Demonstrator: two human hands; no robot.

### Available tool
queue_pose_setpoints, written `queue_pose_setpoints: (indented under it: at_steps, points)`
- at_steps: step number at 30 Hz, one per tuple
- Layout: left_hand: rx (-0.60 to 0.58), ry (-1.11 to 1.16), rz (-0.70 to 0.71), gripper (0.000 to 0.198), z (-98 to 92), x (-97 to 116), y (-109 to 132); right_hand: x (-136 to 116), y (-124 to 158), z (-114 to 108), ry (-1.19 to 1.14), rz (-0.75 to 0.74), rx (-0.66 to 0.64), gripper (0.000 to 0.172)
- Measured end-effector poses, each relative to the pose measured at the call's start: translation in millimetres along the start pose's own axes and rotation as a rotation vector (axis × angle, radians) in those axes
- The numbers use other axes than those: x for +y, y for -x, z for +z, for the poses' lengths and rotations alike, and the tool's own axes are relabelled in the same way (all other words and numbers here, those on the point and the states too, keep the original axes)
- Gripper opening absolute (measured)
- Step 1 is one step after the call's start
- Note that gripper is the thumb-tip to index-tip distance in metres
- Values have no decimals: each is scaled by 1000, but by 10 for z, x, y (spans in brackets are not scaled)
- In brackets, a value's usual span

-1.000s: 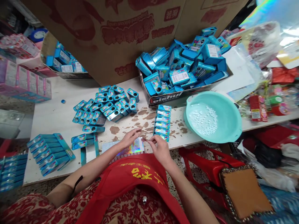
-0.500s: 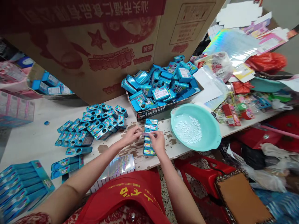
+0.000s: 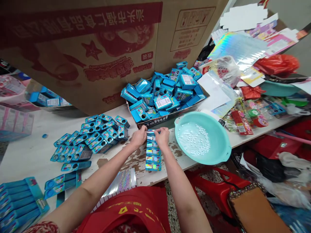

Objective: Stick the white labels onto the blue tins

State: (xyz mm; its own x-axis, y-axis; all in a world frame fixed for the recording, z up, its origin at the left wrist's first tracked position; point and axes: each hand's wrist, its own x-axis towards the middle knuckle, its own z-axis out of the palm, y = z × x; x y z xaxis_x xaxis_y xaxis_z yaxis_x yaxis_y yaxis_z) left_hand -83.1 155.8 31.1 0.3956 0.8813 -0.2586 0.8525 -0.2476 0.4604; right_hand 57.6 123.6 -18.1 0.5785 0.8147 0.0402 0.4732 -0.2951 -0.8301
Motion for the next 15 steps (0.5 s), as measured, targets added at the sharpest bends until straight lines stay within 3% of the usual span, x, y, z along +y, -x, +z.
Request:
queue_pose_setpoints:
  at_steps: [4,8,12,15]
  points:
    - [-5,70,-22,27,184,-29,-91,109,-32,87,-51,60,7,9]
    - [16,192,-89,32,356,-111,-118,218,-52,116,-115,148,17,29]
    - [-10,239,-182,35,426,-196,-19,261,-23,71,-181,165,-23,37]
    - [39,291,-165,38,451,-175,83,277,46,48,-209,144,-63,43]
